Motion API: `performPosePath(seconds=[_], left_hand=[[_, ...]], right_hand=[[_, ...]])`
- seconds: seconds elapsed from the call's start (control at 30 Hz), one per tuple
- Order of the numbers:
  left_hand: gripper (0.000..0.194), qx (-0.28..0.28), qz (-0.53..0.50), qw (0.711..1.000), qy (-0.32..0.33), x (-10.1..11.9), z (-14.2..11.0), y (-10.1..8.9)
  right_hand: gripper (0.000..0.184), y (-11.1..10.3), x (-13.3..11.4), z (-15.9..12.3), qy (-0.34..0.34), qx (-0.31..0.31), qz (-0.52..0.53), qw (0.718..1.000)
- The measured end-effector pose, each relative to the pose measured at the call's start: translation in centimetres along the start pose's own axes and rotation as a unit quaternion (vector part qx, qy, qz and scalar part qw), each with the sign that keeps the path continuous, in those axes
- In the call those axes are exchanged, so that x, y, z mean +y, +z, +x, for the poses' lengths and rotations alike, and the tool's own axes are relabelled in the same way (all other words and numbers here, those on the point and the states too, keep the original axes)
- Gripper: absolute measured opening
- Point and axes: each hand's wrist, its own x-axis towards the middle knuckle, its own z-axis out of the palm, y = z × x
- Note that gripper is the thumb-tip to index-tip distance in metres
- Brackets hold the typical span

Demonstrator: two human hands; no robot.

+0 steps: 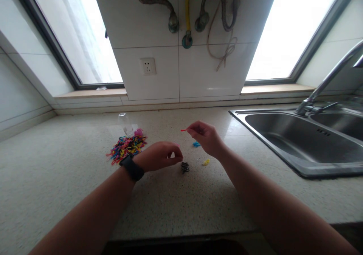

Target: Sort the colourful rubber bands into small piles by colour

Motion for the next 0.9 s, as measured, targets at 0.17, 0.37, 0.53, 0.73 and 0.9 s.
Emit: performPosePath(seconds=[0.17,0.37,0.53,0.73,0.9], left_hand=[[0.024,0.066,0.075,0.994,-0.050,-1.7,-0.6,-1.4],[0.025,0.183,0.132,0.966,-0.124,-4.1,-1.6,-3.1],[0.025,0.238,0.139,0.946,-0.172,-5.1,-2.1,-3.6],[0.025,0.240,0.170,0.937,-0.191,-5.4,-2.1,-3.5],[0.027,0.232,0.206,0.932,-0.187,-5.8,-2.0,-3.3]], right_hand=[[0.020,0.2,-0.4,-0.1,0.006,-0.005,0.028,1.000],[0.023,0.7,-1.5,-0.4,0.025,-0.019,0.046,0.998],[0.025,0.8,-1.7,-0.6,0.037,-0.030,0.058,0.997],[0.024,1.4,-2.2,-0.8,0.037,-0.043,0.057,0.997],[0.022,2.4,-3.1,-1.6,-0.009,-0.112,-0.039,0.993]])
